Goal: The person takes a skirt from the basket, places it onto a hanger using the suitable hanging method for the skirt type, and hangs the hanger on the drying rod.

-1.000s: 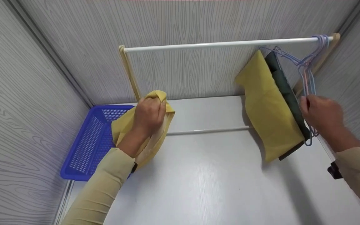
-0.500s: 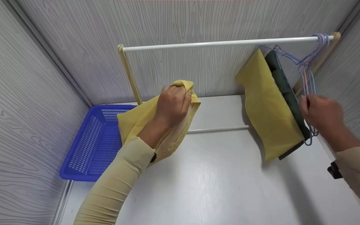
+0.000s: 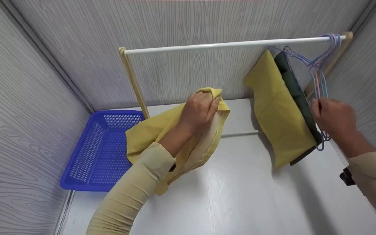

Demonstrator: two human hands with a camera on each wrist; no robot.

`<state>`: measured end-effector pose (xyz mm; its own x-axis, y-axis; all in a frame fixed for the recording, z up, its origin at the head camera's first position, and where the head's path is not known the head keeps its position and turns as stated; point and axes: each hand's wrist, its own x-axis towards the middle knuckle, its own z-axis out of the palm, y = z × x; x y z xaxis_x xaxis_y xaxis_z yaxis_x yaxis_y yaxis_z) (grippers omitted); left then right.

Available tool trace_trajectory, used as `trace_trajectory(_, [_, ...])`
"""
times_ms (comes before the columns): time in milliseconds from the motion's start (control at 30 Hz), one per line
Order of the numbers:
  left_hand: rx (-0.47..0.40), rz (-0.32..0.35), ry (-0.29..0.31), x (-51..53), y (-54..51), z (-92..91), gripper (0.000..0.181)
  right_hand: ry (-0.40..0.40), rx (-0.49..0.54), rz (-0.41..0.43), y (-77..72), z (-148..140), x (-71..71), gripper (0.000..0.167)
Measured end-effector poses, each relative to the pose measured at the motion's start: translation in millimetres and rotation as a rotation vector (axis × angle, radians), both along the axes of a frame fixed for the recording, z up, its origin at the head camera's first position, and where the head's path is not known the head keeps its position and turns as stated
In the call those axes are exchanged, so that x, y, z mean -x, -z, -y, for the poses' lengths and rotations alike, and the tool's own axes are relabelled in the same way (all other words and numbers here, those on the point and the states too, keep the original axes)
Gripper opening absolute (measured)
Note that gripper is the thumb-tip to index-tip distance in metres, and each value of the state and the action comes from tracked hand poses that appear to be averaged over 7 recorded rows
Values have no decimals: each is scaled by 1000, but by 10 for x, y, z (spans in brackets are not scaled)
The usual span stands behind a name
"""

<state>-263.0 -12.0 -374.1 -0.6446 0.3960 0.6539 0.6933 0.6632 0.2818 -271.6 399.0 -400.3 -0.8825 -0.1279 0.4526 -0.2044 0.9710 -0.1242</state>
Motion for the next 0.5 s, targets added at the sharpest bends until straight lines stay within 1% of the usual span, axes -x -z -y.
trace_trajectory(67, [25,34,36,-4,102,-57,30,5,6,7,13,1,2,41])
trace_trajectory(133, [63,87,64,-17,199,-82,32,6,7,12,28,5,4,41])
trace_trajectory(233, [109,163,66,-37,332,-54,34,-2,-1,5,47,16,15,40])
trace_trajectory(300, [111,195,61,-49,388,-3,35,-13,-7,-14,49,21,22,40])
trace_trajectory(400, [108,203,48,-49,449,85,36,-32,-20,-57,40,18,25,39])
trace_trajectory(500, [105,202,34,-44,500,182,36,-44,-29,-79,27,20,17,38])
